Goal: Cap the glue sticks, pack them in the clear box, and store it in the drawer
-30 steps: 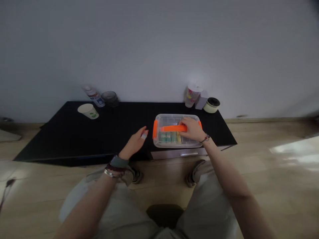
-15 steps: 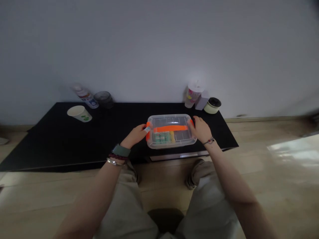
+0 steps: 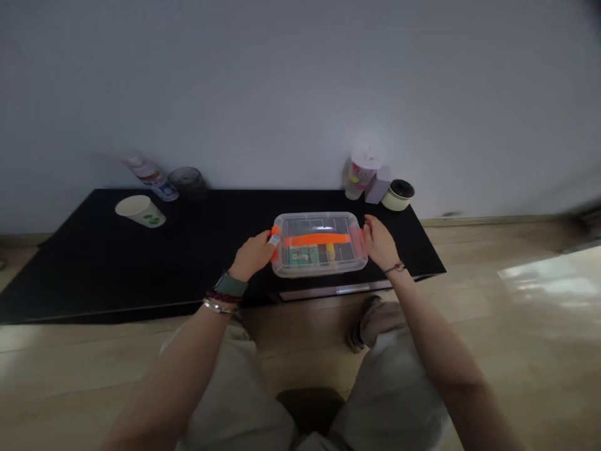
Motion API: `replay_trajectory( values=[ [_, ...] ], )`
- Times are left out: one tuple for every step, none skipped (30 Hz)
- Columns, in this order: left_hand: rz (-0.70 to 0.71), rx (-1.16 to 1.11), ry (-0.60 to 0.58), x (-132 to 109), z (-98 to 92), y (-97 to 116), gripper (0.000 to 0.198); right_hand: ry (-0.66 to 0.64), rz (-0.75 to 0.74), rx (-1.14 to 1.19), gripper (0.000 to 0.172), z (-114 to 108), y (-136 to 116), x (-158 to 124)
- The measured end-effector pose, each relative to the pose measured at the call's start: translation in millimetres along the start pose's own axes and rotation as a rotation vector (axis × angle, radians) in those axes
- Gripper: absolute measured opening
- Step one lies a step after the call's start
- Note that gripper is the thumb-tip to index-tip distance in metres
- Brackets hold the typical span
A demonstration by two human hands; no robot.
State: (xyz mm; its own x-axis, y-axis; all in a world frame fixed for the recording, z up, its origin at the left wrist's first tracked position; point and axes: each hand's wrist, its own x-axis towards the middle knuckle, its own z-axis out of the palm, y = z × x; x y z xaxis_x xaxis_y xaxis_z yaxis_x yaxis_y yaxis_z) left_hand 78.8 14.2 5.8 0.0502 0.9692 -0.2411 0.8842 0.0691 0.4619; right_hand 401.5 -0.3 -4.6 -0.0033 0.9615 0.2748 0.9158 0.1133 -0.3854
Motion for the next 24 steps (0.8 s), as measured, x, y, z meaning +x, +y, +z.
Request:
replay_trajectory(
  values=[
    [-0.013,0.040,-0.012,-1.6,-1.2,2.6,0.043,0.018,-0.113,0.037,0.043,-0.5,-5.7,-0.2],
    [-0.025,0.074,-0.022,-3.2,-2.1,4.9,0.044,-0.008,-0.233,0.059,0.042,-0.2,-12.1,-0.1],
    [-0.034,0.101,-0.028,-4.6,-2.9,6.6,0.045,-0.057,-0.338,0.061,0.042,1.0,-18.5,0.5],
    [-0.038,0.118,-0.033,-5.6,-3.4,7.5,0.045,-0.110,-0.418,0.046,0.041,2.8,-24.3,1.6],
    [-0.038,0.125,-0.036,-6.3,-3.6,7.3,0.045,-0.152,-0.465,0.020,0.042,5.0,-29.0,3.1],
    [-0.033,0.125,-0.037,-6.3,-3.5,5.9,0.046,-0.177,-0.484,-0.009,0.043,7.3,-32.5,5.2],
    [-0.023,0.114,-0.035,-5.7,-2.9,3.1,0.046,-0.190,-0.487,-0.036,0.045,9.4,-34.6,7.8],
    [-0.010,0.085,-0.030,-4.2,-1.7,-0.9,0.046,-0.196,-0.483,-0.059,0.047,11.1,-35.7,10.8],
    [0.012,0.036,-0.026,-1.9,0.1,-6.1,0.045,-0.199,-0.482,-0.075,0.047,12.3,-36.1,14.3],
    [0.035,-0.033,-0.025,1.1,2.5,-12.2,0.044,-0.201,-0.487,-0.086,0.045,13.1,-36.1,18.0],
    [0.063,-0.117,-0.025,4.6,5.5,-18.6,0.043,-0.205,-0.496,-0.094,0.043,13.5,-36.2,21.6],
    [0.092,-0.210,-0.027,8.4,8.9,-25.1,0.044,-0.212,-0.508,-0.100,0.041,13.9,-36.6,25.0],
    [0.118,-0.301,-0.028,12.2,12.5,-31.3,0.045,-0.221,-0.524,-0.105,0.038,14.3,-37.7,27.8],
    [0.138,-0.382,-0.025,15.7,16.1,-36.8,0.047,-0.230,-0.540,-0.110,0.035,15.0,-39.4,29.8],
    [0.149,-0.451,-0.017,18.6,19.4,-41.5,0.049,-0.239,-0.555,-0.118,0.034,16.1,-41.7,30.9],
    [0.154,-0.508,-0.008,21.0,22.2,-45.5,0.051,-0.244,-0.567,-0.130,0.033,17.5,-44.7,31.2],
    [0.155,-0.549,-0.001,22.8,24.4,-48.9,0.053,-0.244,-0.574,-0.147,0.033,19.1,-48.1,30.6],
    [0.152,-0.578,0.004,24.0,26.1,-51.7,0.054,-0.241,-0.579,-0.165,0.033,20.8,-51.8,29.4],
    [0.148,-0.595,0.003,24.9,27.4,-54.3,0.056,-0.236,-0.580,-0.183,0.033,22.5,-55.4,27.8],
    [0.142,-0.606,-0.001,25.7,28.3,-56.6,0.057,-0.232,-0.579,-0.198,0.033,23.9,-58.9,26.2],
    [0.132,-0.612,-0.006,26.3,29.0,-58.7,0.058,-0.232,-0.577,-0.210,0.033,25.0,-62.0,24.7],
    [0.120,-0.616,-0.007,26.9,29.6,-60.5,0.058,-0.234,-0.573,-0.218,0.033,25.7,-64.5,23.5],
    [0.111,-0.622,-0.007,27.5,30.0,-61.9,0.059,-0.237,-0.567,-0.223,0.033,26.1,-66.3,22.6],
    [0.106,-0.627,-0.007,28.1,30.2,-62.8,0.059,-0.237,-0.559,-0.224,0.032,26.1,-67.4,22.2]
  ],
)
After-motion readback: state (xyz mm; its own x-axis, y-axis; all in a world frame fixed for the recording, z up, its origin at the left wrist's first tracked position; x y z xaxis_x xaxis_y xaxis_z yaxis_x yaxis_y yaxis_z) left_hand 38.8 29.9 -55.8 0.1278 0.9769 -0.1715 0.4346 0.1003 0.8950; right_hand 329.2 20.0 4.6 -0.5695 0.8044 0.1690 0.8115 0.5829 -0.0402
